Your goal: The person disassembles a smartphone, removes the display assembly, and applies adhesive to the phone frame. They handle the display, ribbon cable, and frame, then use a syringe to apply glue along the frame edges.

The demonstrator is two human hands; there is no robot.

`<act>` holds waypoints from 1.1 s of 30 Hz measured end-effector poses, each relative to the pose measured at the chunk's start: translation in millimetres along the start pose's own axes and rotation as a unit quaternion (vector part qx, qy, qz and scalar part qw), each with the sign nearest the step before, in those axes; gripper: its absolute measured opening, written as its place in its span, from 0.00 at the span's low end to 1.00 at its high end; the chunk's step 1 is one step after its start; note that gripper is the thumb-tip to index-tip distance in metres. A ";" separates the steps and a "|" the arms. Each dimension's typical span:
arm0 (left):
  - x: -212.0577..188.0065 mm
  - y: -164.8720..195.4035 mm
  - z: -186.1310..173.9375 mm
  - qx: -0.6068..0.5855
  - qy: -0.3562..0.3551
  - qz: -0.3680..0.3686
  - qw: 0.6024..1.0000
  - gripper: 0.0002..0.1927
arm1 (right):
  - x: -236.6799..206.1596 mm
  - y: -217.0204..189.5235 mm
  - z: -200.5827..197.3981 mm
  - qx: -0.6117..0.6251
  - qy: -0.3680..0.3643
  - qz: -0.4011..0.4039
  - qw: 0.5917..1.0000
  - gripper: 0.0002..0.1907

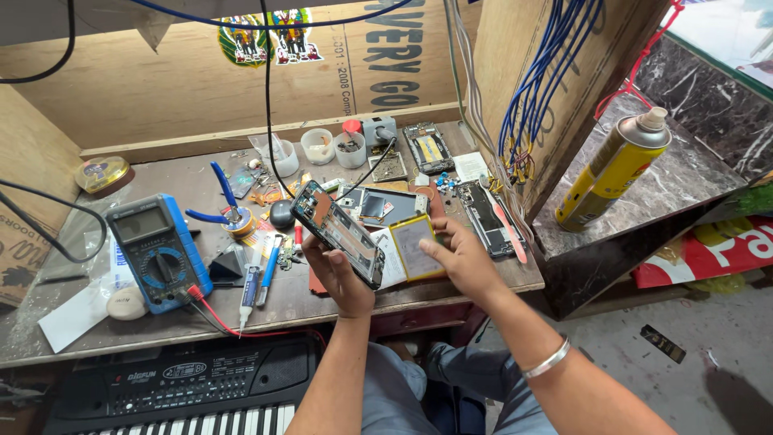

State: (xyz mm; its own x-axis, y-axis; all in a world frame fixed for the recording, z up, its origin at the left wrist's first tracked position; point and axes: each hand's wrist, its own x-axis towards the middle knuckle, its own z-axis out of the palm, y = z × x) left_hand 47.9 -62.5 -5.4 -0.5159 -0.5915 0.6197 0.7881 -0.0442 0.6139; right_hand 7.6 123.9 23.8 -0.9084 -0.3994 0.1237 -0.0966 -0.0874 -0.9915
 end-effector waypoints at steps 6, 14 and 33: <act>1.3 9.5 -2.2 -0.032 0.011 -0.030 0.999 0.31 | -29.5 -1.7 15.7 -0.067 0.024 0.030 0.997 0.18; 11.0 18.2 -8.2 -0.071 0.002 -0.067 0.995 0.32 | -23.3 -20.6 14.3 -0.058 0.026 0.003 0.998 0.17; 6.3 34.3 5.8 -0.255 -0.103 -0.305 0.912 0.44 | 14.1 -58.9 17.0 -0.448 -0.018 -0.106 0.888 0.18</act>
State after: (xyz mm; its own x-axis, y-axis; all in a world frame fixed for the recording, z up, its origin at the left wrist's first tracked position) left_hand 69.7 -63.0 22.4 -0.9208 -0.1707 0.3506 0.3608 -0.7141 0.5999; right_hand 7.4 107.9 84.7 -0.8194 -0.4910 0.2959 -0.5627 0.5901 -0.5790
